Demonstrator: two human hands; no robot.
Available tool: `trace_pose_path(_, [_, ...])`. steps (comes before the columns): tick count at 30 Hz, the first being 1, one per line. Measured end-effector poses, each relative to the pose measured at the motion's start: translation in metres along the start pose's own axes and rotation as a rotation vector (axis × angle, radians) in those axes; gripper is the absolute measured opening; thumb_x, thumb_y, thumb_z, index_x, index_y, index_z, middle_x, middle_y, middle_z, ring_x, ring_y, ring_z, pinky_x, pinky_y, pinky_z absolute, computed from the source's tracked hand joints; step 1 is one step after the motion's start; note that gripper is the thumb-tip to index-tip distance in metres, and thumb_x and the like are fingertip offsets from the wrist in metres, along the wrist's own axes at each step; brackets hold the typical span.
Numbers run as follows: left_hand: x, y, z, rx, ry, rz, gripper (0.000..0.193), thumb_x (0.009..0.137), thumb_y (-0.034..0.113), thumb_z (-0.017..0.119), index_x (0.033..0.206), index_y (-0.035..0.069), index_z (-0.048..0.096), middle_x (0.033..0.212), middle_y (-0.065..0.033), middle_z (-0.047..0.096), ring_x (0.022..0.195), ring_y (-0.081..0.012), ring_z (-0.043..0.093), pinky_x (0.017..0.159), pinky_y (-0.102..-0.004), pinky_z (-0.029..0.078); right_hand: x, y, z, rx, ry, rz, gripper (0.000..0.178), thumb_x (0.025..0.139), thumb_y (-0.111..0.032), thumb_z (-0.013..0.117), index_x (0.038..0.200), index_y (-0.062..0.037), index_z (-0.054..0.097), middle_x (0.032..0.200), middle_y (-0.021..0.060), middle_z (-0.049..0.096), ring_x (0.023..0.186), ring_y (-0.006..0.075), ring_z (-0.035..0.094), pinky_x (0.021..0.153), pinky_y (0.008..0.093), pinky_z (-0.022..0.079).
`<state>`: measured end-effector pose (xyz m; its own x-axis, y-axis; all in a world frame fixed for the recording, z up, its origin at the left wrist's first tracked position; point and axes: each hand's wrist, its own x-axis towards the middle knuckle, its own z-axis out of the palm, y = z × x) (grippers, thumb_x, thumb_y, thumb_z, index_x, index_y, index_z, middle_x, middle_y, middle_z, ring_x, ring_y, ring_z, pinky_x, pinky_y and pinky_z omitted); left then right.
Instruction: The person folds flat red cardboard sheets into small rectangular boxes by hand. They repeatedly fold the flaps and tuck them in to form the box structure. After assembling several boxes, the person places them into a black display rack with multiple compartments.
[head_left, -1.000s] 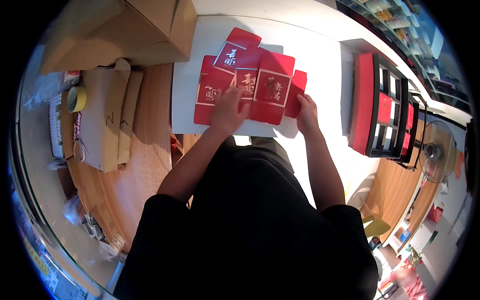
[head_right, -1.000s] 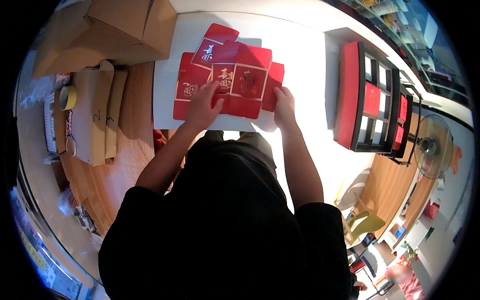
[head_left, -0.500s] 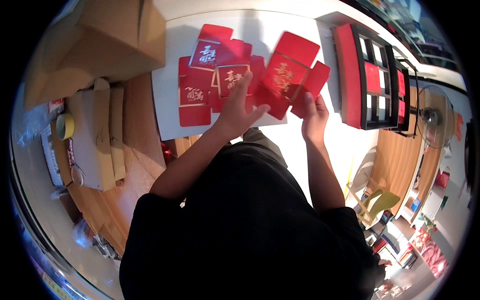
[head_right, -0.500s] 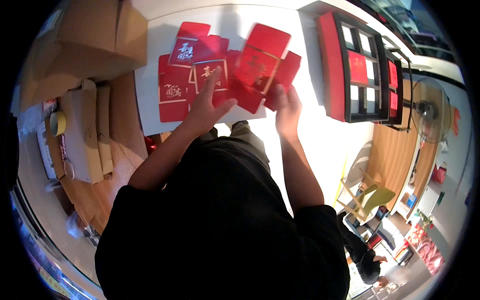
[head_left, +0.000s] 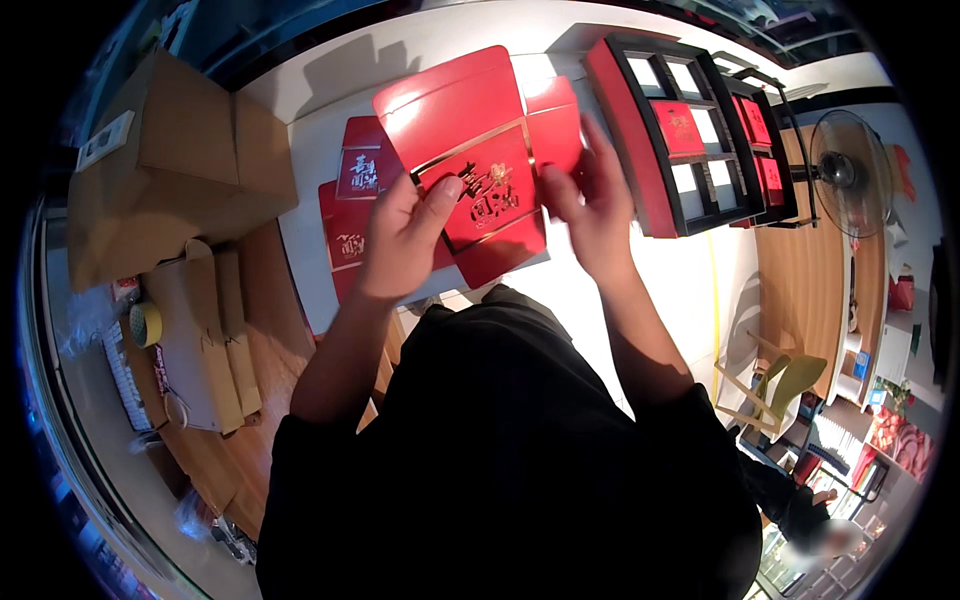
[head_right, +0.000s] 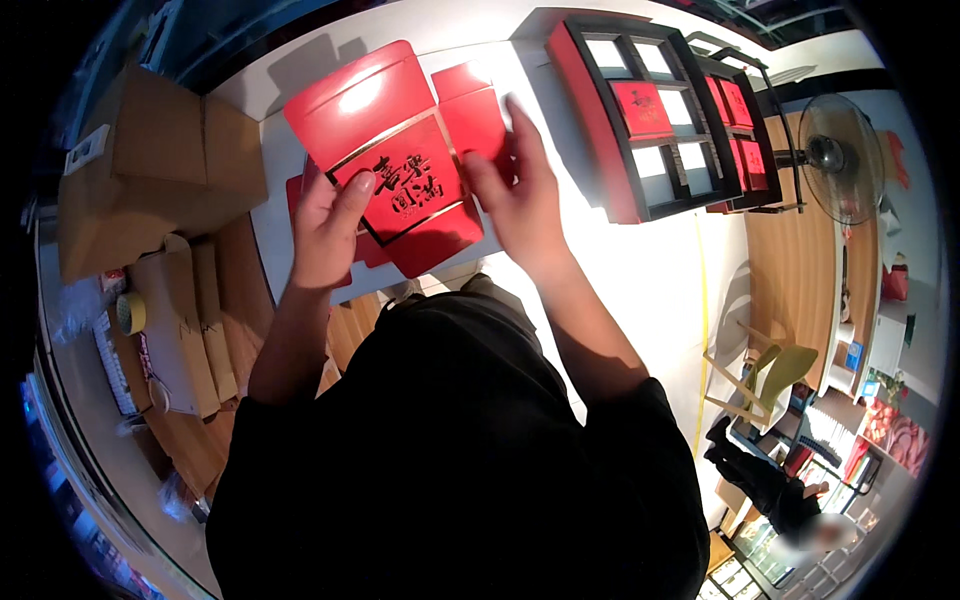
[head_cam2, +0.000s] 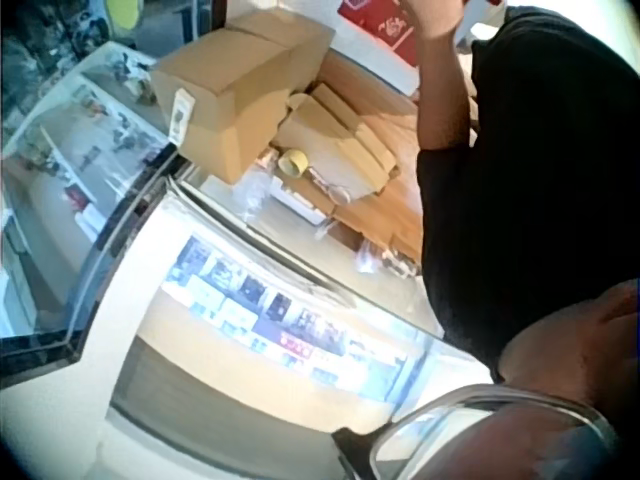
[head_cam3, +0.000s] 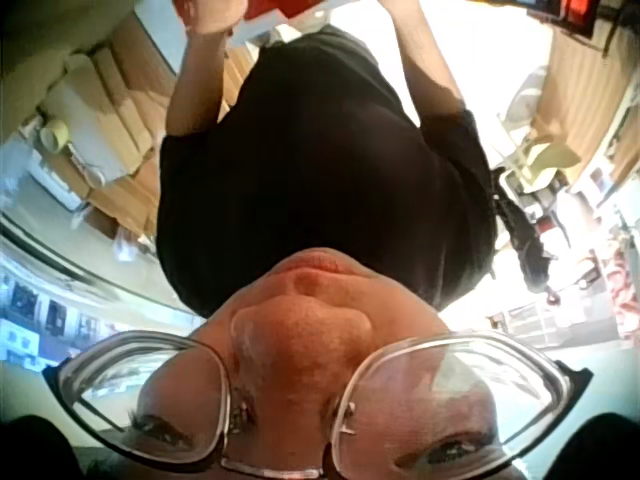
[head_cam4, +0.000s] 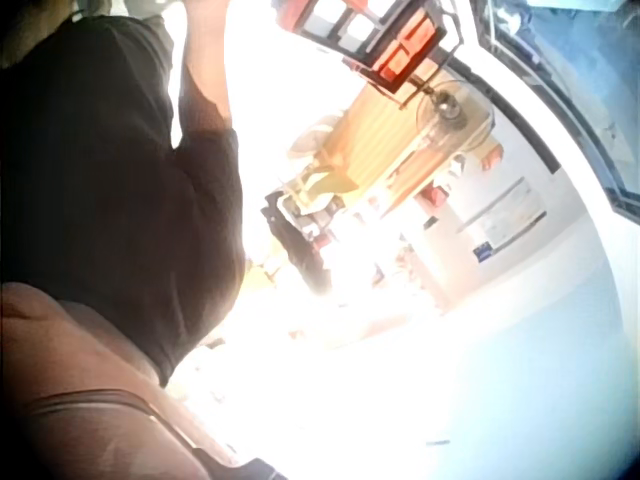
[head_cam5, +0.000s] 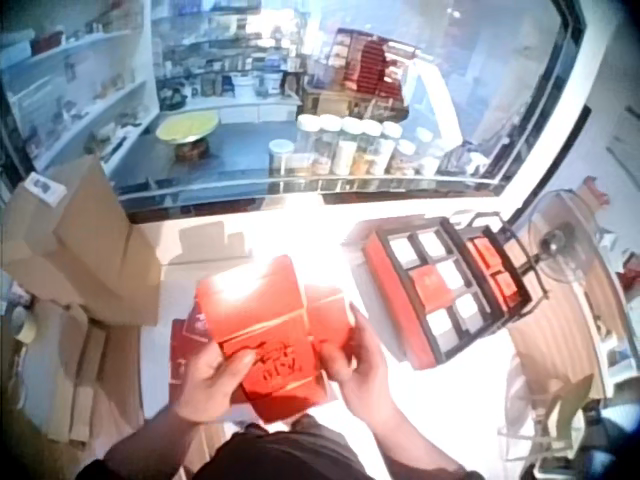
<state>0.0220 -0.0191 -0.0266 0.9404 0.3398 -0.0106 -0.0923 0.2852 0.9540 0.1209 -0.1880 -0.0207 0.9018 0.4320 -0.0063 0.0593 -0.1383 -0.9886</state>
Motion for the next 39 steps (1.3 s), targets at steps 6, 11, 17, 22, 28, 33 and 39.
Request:
trace_pose_path(6, [-0.02,-0.009,0.04,0.802,-0.145,0.519,0.058,0.083,0.013,0.063,0.135,0.005,0.039,0.138,-0.0208,0.036,0.124,-0.0338,0.041,0.101,-0.0437,0.035,-0.028,-0.01,0.026,0.064,-0.28,-0.37,0.085,0.075,-0.021,0.076,0.14,0.0014,0.026,0.135,0.0209,0.038,0.123,0.0254,0.042,0.1,0.0368,0.037])
trace_pose_path(11, [-0.014,0.011,0.017,0.847,-0.164,0.485,0.072,0.076,0.02,0.071,0.137,0.005,0.036,0.144,-0.0206,0.024,0.131,-0.0395,0.029,0.105,-0.0499,0.03,-0.028,-0.008,0.009,0.645,-0.157,0.088,0.023,0.092,-0.013,0.056,0.109,0.0016,0.058,0.098,0.0071,0.063,0.087,0.0133,0.06,0.076,0.027,0.048])
trace_pose_path(17, [-0.002,0.024,0.007,1.137,-0.167,0.64,0.069,0.073,0.024,0.076,0.133,0.012,0.044,0.145,-0.0153,0.027,0.131,-0.037,0.031,0.106,-0.0524,0.028,-0.035,-0.012,0.007,0.566,-0.159,0.094,0.019,0.092,-0.012,0.053,0.103,0.002,0.061,0.092,0.0059,0.064,0.083,0.0103,0.058,0.073,0.0248,0.047])
trace_pose_path(22, [-0.003,0.033,0.01,1.308,-0.244,0.715,0.059,0.069,0.027,0.078,0.121,0.014,0.053,0.142,-0.0131,0.032,0.132,-0.0354,0.029,0.105,-0.0529,0.028,-0.04,-0.015,0.004,0.451,-0.184,0.059,0.02,0.093,-0.012,0.052,0.103,0.0015,0.062,0.091,0.005,0.064,0.083,0.0098,0.058,0.074,0.0242,0.046])
trace_pose_path(28, [0.01,0.04,0.015,1.229,-0.293,0.725,0.043,0.065,0.032,0.081,0.093,0.01,0.056,0.119,-0.0102,0.042,0.121,-0.0289,0.036,0.099,-0.0485,0.032,-0.046,-0.016,0.007,0.465,-0.201,0.117,0.021,0.093,-0.012,0.05,0.106,0.0013,0.061,0.093,0.0055,0.064,0.083,0.0101,0.058,0.074,0.0252,0.047])
trace_pose_path(33, [0.014,0.037,0.015,1.28,-0.391,0.676,0.036,0.068,0.029,0.079,0.085,0.01,0.054,0.098,-0.0049,0.05,0.098,-0.0218,0.047,0.085,-0.0391,0.035,-0.046,-0.01,0.01,0.449,-0.172,0.133,0.021,0.092,-0.008,0.049,0.108,0.0021,0.059,0.096,0.0068,0.063,0.086,0.0111,0.058,0.078,0.0265,0.046])
trace_pose_path(39, [0.021,0.031,0.014,1.182,-0.482,0.433,0.03,0.072,0.027,0.076,0.083,0.01,0.054,0.083,-0.0023,0.053,0.088,-0.0198,0.049,0.081,-0.037,0.036,-0.041,0.0,0.016,0.472,-0.118,0.133,0.021,0.09,-0.006,0.048,0.107,0.0024,0.059,0.096,0.0071,0.063,0.088,0.0116,0.057,0.08,0.0268,0.046])
